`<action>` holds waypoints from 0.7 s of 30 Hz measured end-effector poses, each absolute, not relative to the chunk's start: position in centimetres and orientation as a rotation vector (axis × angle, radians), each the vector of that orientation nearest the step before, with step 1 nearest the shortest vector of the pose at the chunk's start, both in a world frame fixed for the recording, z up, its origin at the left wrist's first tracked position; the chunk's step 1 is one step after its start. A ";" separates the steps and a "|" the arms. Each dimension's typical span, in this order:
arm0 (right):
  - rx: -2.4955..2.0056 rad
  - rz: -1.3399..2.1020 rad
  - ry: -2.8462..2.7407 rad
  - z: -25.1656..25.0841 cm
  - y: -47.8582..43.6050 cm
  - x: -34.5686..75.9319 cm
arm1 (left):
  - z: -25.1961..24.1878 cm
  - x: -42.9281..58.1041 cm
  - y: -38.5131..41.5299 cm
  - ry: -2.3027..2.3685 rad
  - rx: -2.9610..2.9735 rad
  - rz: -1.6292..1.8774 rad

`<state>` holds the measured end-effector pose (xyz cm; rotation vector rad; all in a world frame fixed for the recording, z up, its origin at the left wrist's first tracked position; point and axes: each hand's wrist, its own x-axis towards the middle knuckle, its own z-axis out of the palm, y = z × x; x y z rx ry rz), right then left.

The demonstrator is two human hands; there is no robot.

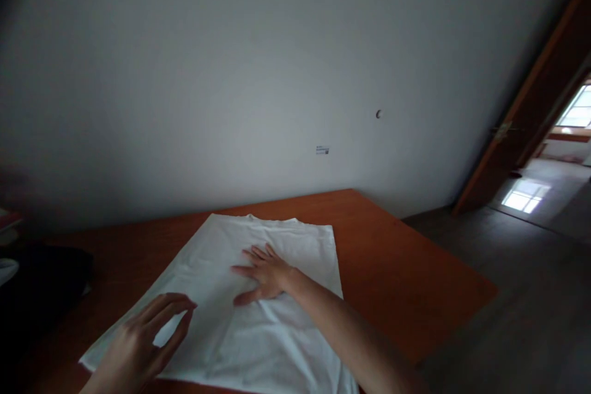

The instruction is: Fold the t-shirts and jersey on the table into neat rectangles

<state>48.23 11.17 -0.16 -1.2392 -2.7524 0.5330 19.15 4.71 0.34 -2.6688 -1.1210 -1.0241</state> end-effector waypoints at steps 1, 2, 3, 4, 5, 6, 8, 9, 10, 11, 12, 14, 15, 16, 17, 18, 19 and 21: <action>-1.291 0.527 -2.724 -0.3 11.3 48.7 | 0.2 19.4 4.6 -1.112 -2.689 -1.010; -1.346 0.520 -2.693 -0.4 11.3 49.2 | 0.1 19.6 4.6 -1.116 -2.710 -0.994; -1.405 0.511 -2.657 -0.6 11.4 49.7 | 0.0 19.8 4.7 -1.123 -2.731 -0.985; -1.466 0.502 -2.616 -0.8 11.5 50.2 | 0.0 19.9 4.7 -1.127 -2.753 -0.979; -1.528 0.495 -2.575 -1.0 11.6 50.7 | -0.1 19.9 4.8 -1.129 -2.775 -0.975; -1.591 0.484 -2.528 -1.2 11.7 51.3 | -0.1 19.9 4.9 -1.134 -2.796 -0.968; -1.728 0.453 -2.432 -1.7 12.0 52.3 | -0.3 19.9 5.1 -1.163 -2.828 -0.953; -1.806 0.433 -2.382 -1.9 12.1 52.7 | -0.5 19.8 5.2 -1.190 -2.837 -0.945; -1.889 0.412 -2.325 -2.2 12.2 53.2 | -0.6 19.8 5.2 -1.223 -2.843 -0.936; -1.973 0.391 -2.264 -2.4 12.4 53.7 | -0.8 19.8 5.3 -1.255 -2.847 -0.927; -2.052 0.375 -2.204 -2.6 12.5 54.2 | -1.0 19.8 5.4 -1.282 -2.854 -0.914; -2.180 0.359 -2.092 -2.9 12.7 55.3 | -1.4 19.7 5.5 -1.321 -2.869 -0.881; -2.226 0.358 -2.049 -3.0 12.8 55.9 | -1.5 19.7 5.5 -1.334 -2.875 -0.865; -2.258 0.360 -2.019 -3.1 12.8 56.5 | -1.5 19.7 5.5 -1.343 -2.881 -0.850; -2.283 0.360 -1.997 -3.2 12.8 57.1 | -1.6 19.7 5.5 -1.347 -2.884 -0.839; -2.306 0.359 -1.978 -3.3 12.8 57.8 | -1.6 19.7 5.5 -1.353 -2.883 -0.831; -2.330 0.353 -1.959 -3.4 12.8 58.4 | -1.6 19.7 5.5 -1.358 -2.882 -0.825; -2.388 0.330 -1.912 -3.7 12.7 59.6 | -1.6 19.7 5.5 -1.369 -2.881 -0.821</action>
